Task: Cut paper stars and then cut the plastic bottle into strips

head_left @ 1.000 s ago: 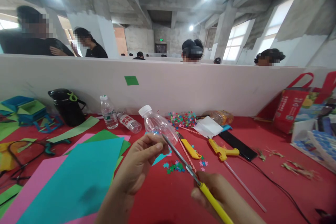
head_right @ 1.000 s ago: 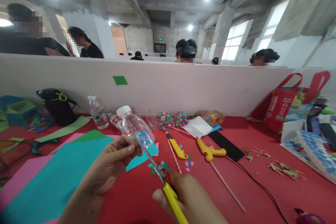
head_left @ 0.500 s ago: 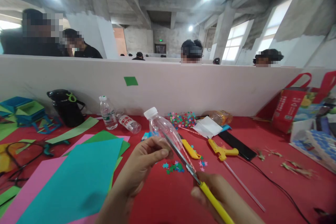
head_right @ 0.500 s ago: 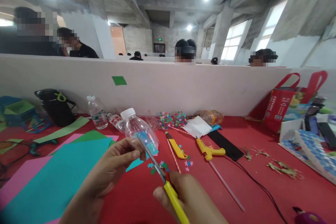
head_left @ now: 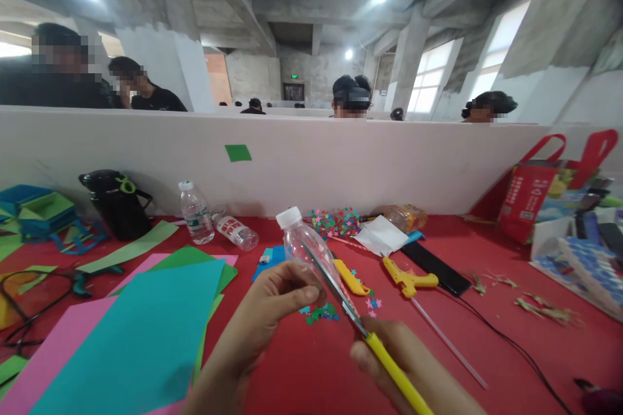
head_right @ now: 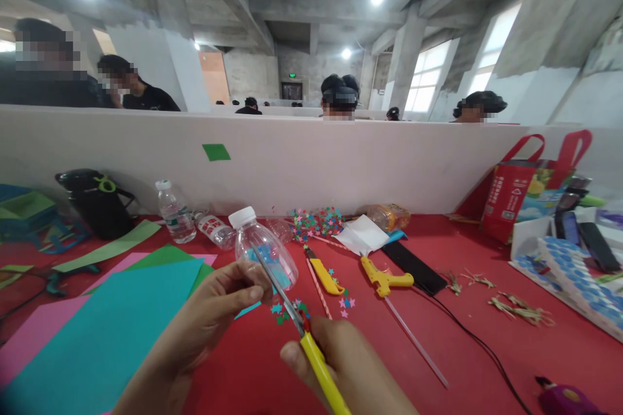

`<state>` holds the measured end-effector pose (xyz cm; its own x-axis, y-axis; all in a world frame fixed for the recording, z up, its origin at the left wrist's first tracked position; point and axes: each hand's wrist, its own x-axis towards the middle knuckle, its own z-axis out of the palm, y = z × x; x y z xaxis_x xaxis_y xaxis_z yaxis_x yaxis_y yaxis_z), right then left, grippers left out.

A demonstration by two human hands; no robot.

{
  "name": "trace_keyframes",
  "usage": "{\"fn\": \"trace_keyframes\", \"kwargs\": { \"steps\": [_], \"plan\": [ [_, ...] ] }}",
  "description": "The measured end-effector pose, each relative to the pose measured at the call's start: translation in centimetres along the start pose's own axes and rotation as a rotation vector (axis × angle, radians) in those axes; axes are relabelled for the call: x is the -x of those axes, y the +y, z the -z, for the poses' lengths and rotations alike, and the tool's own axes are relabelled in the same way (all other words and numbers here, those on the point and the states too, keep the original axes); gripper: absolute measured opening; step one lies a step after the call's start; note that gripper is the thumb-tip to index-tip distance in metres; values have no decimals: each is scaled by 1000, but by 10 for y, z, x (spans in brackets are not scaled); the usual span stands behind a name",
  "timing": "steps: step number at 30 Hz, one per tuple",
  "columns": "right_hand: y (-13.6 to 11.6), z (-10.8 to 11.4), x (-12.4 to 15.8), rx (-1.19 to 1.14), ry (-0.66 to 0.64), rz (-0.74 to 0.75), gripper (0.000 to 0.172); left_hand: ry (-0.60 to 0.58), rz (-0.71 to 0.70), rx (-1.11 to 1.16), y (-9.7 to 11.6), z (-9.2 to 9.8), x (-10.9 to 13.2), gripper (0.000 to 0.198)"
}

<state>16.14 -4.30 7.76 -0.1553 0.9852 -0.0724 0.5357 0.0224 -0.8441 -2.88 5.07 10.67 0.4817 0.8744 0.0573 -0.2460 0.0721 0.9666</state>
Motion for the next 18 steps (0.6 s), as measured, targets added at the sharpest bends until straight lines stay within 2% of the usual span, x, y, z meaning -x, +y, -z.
{"fn": "trace_keyframes", "kwargs": {
  "steps": [4, 11, 18],
  "plan": [
    [-4, 5, 2, -12, -48, -29, 64, -12, -10, -33, 0, 0, -1, 18],
    [-12, 6, 2, -59, 49, -25, 65, -46, 10, -10, -7, 3, -1, 14],
    [-7, -3, -6, -98, 44, -70, 62, -53, -4, 5, -5, 3, -1, 15]
  ]
}}
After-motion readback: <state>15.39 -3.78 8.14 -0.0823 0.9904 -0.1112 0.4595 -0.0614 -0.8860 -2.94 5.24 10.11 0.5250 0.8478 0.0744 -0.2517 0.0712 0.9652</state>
